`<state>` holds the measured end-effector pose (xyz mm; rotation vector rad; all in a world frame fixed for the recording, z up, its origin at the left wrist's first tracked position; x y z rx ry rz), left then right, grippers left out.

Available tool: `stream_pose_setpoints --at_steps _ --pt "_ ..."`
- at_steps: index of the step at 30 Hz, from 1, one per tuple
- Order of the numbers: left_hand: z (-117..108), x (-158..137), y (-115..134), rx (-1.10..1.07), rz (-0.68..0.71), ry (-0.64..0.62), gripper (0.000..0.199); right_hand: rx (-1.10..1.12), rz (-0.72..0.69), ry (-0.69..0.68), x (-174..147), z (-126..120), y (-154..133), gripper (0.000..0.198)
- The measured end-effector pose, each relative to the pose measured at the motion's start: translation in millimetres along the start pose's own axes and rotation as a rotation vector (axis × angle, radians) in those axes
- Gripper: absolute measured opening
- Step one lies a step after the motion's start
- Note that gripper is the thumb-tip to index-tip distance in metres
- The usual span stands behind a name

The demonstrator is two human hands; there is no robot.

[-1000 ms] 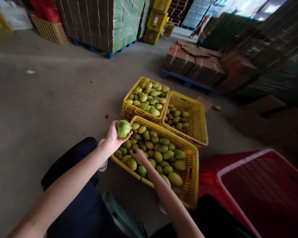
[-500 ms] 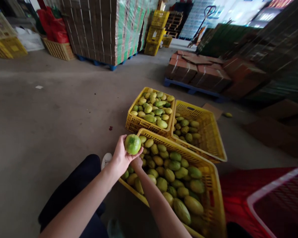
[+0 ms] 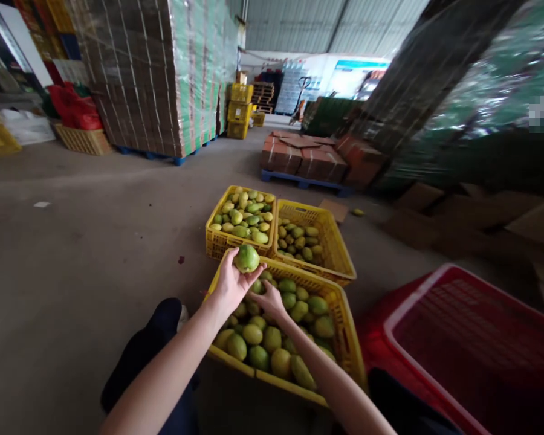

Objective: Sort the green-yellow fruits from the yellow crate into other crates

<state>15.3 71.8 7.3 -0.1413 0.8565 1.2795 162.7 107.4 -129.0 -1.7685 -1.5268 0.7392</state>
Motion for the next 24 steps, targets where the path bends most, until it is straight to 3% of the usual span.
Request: stream_pose_setpoints --at_steps 3,7,10,13,20,24 --pt "9 8 -17 0.093 0.028 -0.061 0.033 0.189 -0.105 0.046 6 -60 -37 0.054" --pt "21 12 -44 0.164 0.105 -0.225 0.043 0.344 -0.198 0.170 -23 -119 -58 0.069" --pt "25 9 -68 0.251 0.088 -0.362 0.052 0.394 -0.216 0.245 -46 -130 -53 0.068" --pt "24 7 -78 0.343 0.167 -0.417 0.059 0.469 -0.179 0.332 -55 -132 -45 0.066" --pt "22 0 -56 0.583 0.545 -0.385 0.070 0.535 -0.158 0.415 -51 -162 -56 0.072" --pt "29 -3 -46 0.698 0.638 -0.462 0.072 0.491 -0.215 0.448 -55 -174 -63 0.066"
Point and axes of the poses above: each hand's wrist, its own x-axis towards the middle knuckle, its own z-axis out of the palm, y = z × x, the point moved 5 cm from there along x, towards the middle knuckle, and after that the axes turned 9 degrees about y, right-handed, at the moved point
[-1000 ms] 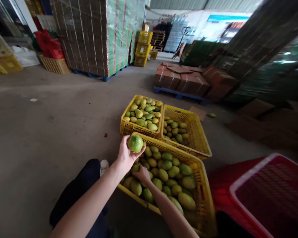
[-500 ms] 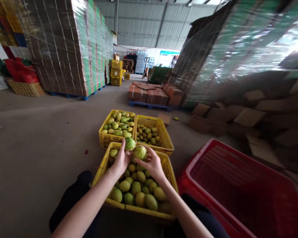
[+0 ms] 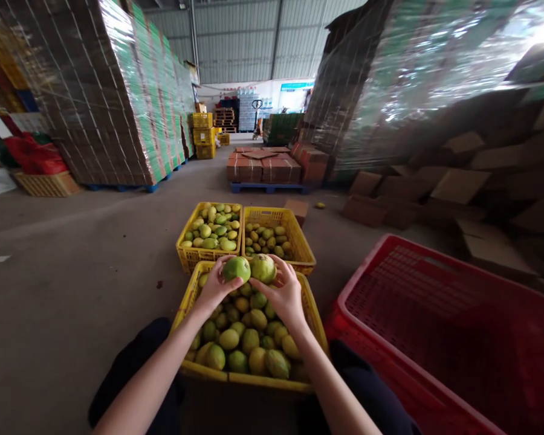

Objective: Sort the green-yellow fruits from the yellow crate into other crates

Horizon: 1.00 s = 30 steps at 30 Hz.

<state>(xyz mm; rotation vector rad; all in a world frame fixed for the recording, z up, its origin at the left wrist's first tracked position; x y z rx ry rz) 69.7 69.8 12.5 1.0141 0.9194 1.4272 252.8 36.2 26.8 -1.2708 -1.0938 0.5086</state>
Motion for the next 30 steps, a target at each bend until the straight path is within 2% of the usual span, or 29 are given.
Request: stream_pose_setpoints --at_steps 4,10,17,20,24,27,30 --pt "0 1 0 0.104 0.018 -0.116 0.066 -0.091 -0.106 0.021 -1 -6 -8 0.060" --pt "4 -2 -1 0.036 0.120 -0.050 0.073 -0.188 -0.262 0.070 -4 -13 -17 0.054" --pt "14 0 6 0.038 0.236 -0.104 0.070 -0.217 -0.389 0.121 -7 -20 -25 0.047" --pt "11 1 8 0.121 0.270 -0.049 0.063 -0.224 -0.367 0.113 -7 -24 -28 0.044" --pt "13 2 6 0.082 0.157 -0.057 0.060 -0.196 -0.302 0.093 -9 -32 -25 0.046" --pt "15 4 5 -0.019 0.062 -0.076 0.060 -0.102 -0.178 0.069 -9 -40 -14 0.058" --pt "16 5 1 -0.069 -0.031 -0.107 0.053 0.067 -0.011 -0.006 -7 -43 -4 0.062"
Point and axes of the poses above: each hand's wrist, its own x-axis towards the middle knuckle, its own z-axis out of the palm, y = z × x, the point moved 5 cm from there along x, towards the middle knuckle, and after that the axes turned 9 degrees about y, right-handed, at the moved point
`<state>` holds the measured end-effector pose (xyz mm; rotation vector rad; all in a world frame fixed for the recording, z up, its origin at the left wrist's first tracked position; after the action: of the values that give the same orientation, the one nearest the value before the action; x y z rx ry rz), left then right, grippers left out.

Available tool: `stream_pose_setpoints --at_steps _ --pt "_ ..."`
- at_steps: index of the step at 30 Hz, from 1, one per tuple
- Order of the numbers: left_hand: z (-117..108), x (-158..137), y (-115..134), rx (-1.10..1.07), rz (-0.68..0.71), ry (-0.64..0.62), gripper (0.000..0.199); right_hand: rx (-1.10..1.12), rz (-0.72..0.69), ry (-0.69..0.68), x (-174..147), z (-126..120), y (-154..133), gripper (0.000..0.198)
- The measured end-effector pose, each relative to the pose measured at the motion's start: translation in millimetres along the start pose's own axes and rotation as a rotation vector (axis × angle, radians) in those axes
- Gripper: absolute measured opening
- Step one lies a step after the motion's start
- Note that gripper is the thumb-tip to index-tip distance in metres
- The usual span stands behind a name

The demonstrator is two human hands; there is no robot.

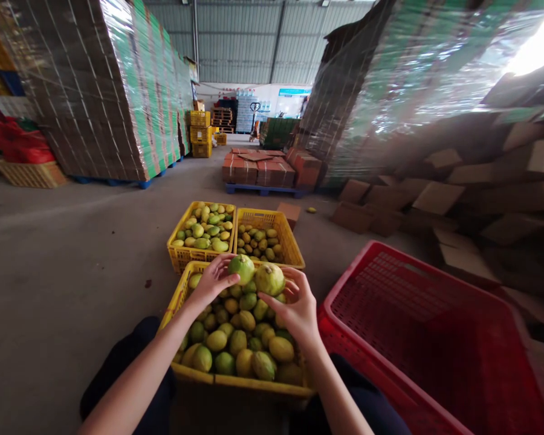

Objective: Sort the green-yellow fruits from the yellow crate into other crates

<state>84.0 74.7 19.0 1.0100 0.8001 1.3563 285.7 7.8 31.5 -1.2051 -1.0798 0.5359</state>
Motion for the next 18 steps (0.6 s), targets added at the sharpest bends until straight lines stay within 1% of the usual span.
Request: stream_pose_setpoints --at_steps 3,5,7,9,12,15,18 --pt "2 -2 -10 -0.088 -0.148 0.010 0.048 0.143 0.200 -0.101 1 4 6 0.060" --pt "4 -5 -19 -0.176 -0.238 0.073 0.049 0.187 0.313 -0.122 2 8 9 0.061" --pt "6 -7 -26 -0.244 -0.282 0.154 0.050 0.216 0.383 -0.117 3 12 12 0.063" --pt "6 -8 -31 -0.266 -0.289 0.240 0.050 0.241 0.436 -0.134 3 18 18 0.062" --pt "1 -8 -36 -0.224 -0.292 0.350 0.045 0.276 0.496 -0.177 2 29 27 0.052" --pt "-3 -9 -38 -0.192 -0.295 0.379 0.038 0.275 0.527 -0.173 -3 42 32 0.047" --pt "-4 -10 -40 -0.240 -0.329 0.420 0.032 0.232 0.546 -0.145 -11 56 35 0.044"
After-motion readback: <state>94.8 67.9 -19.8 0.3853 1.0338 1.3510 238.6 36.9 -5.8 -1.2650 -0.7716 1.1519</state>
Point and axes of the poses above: each hand's wrist, its own x-axis towards the middle knuckle, its own z-axis out of the palm, y = z × x, the point moved 5 cm from there along x, towards the middle knuckle, and after that the axes turned 9 degrees about y, right-handed, at the moved point
